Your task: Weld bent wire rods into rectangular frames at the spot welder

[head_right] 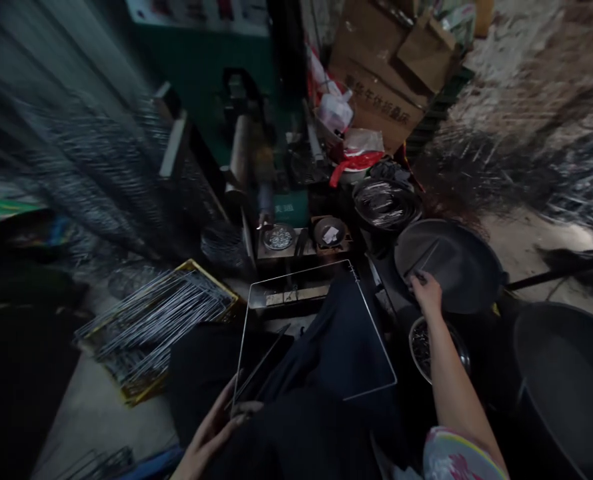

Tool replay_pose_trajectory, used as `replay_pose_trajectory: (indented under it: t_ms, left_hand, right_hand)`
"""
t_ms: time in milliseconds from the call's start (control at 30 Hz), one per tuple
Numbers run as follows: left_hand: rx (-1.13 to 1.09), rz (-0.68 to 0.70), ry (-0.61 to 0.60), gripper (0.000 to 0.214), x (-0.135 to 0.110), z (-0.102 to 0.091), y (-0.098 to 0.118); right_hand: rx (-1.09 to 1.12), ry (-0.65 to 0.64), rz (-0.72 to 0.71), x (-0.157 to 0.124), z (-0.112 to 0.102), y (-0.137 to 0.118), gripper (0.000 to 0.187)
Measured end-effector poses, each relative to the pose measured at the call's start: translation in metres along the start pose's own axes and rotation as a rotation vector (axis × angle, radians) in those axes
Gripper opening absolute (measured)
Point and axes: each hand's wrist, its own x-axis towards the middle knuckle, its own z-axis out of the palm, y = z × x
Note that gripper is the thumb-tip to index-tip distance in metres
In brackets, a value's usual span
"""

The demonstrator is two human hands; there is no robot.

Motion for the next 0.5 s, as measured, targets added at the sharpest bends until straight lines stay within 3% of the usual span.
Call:
replay_pose_trajectory:
  t_ms: [133,267,333,400,500]
  left_hand:
    - [0.064,0.059,-0.071,0.075,-0.005,-0.016,-0.009]
    - [-0.157,-0.016,-0.147,0.089,-0.014,-0.020,-0.003]
    - [-0.282,-0.018,-0.103,0.093,-0.021,-0.026,-0.002]
    - [-0.375,-0.010,-0.012,0.097,-0.029,-0.034,-0.002]
    - [-0.447,-0.002,0.083,0.102,-0.038,-0.039,-0.002]
  right_hand:
    - [-0.001,-0.281,-0.239,-0.059,-0.006,-0.036,0.059]
    - [0.006,-0.584,-0.419,-0.110,-0.012,-0.084,0.067]
    - [-0.019,-0.700,-0.480,-0.125,-0.018,-0.106,0.074]
    - [-0.083,-0.729,-0.534,-0.133,-0.024,-0.123,0.077]
    - [-0.164,-0.671,-0.612,-0.139,-0.034,-0.144,0.073]
